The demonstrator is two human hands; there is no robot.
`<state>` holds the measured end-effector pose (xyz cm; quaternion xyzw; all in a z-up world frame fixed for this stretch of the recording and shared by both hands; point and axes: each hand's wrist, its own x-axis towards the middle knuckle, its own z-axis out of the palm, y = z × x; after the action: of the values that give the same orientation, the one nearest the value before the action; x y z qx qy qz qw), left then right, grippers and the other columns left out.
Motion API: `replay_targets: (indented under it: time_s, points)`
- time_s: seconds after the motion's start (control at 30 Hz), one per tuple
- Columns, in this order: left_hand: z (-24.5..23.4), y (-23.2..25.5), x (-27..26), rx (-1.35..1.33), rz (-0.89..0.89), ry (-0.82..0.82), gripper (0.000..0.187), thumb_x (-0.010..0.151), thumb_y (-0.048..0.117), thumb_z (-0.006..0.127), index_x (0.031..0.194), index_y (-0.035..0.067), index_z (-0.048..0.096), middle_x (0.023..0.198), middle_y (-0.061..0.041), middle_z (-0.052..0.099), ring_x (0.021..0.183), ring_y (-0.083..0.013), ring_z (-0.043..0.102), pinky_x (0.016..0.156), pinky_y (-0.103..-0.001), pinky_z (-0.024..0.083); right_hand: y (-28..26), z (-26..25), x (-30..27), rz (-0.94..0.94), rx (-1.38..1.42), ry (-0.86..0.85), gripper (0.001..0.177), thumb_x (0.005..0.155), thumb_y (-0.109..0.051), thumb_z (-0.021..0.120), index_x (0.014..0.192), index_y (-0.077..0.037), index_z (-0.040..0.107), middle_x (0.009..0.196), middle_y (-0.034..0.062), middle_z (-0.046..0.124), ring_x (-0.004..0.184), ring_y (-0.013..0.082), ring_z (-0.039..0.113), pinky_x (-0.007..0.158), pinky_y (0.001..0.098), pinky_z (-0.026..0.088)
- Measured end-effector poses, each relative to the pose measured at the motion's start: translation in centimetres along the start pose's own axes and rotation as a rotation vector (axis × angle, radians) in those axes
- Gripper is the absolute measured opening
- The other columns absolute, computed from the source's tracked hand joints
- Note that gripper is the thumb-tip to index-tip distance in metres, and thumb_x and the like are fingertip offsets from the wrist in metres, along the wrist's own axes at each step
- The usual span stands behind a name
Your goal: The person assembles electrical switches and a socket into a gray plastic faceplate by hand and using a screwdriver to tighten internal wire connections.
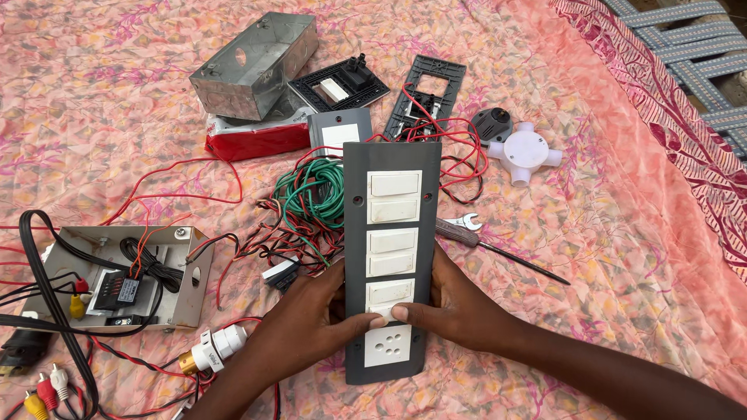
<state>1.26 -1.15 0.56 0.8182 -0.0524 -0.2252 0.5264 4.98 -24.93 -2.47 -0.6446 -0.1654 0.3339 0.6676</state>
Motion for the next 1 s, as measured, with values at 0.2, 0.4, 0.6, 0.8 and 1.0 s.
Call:
replay_targets:
  time_s: [0.2,0.4,0.6,0.8,1.0]
  points:
    - [1.1,0.4,-0.4,-0.038,0.140,0.115,0.069,0.081,0.028,0.079,0.138,0.006,0.049,0.099,-0.014,0.080,0.080,-0.0219,0.080,0.068,-0.036,0.061,0.2,0.3,-0.4,-0.026,-0.066,0.030,0.092,0.090,-0.015,0.073,0.159,-0.007,0.013,0.153,0.0178,0.047,0.145,0.0255,0.047,0.116,0.0427,0.044]
    - [1.3,-0.4,-0.3,-0.238,0.111,0.082,0.066,0.086,0.024,0.072,0.144,0.008,0.045,0.108,-0.013,0.080,0.092,-0.0205,0.081,0.076,-0.036,0.064,-0.3,-1.1,0.2,-0.081,-0.037,-0.124,0.100,0.092,-0.014,0.073,0.162,-0.007,0.002,0.161,0.0163,0.036,0.150,0.0258,0.038,0.119,0.0432,0.039]
    - [0.4,-1.5,0.2,-0.138,0.116,-0.037,0.066,0.089,0.019,0.073,0.146,0.008,0.041,0.117,-0.013,0.077,0.098,-0.0226,0.078,0.081,-0.038,0.060,-0.2,-1.2,0.4,-0.053,0.031,-0.152,0.099,0.092,-0.011,0.069,0.165,-0.007,0.002,0.163,0.0159,0.035,0.153,0.0259,0.035,0.123,0.0447,0.035]
    - [0.8,-1.3,0.4,-0.249,0.082,-0.034,0.069,0.088,0.021,0.068,0.149,0.009,0.038,0.117,-0.012,0.077,0.099,-0.0189,0.080,0.086,-0.036,0.063,-0.3,-1.9,0.3,-0.059,0.070,-0.232,0.101,0.092,-0.007,0.066,0.166,-0.010,-0.003,0.166,0.0126,0.031,0.155,0.0233,0.032,0.124,0.0425,0.032]
    - [0.5,-1.7,0.4,-0.201,0.094,-0.055,0.066,0.089,0.022,0.070,0.146,0.008,0.040,0.115,-0.012,0.077,0.097,-0.0208,0.079,0.083,-0.037,0.062,-0.1,-1.3,0.5,-0.035,0.028,-0.162,0.100,0.092,-0.013,0.068,0.165,-0.008,-0.001,0.163,0.0169,0.034,0.152,0.0267,0.036,0.121,0.0461,0.036]
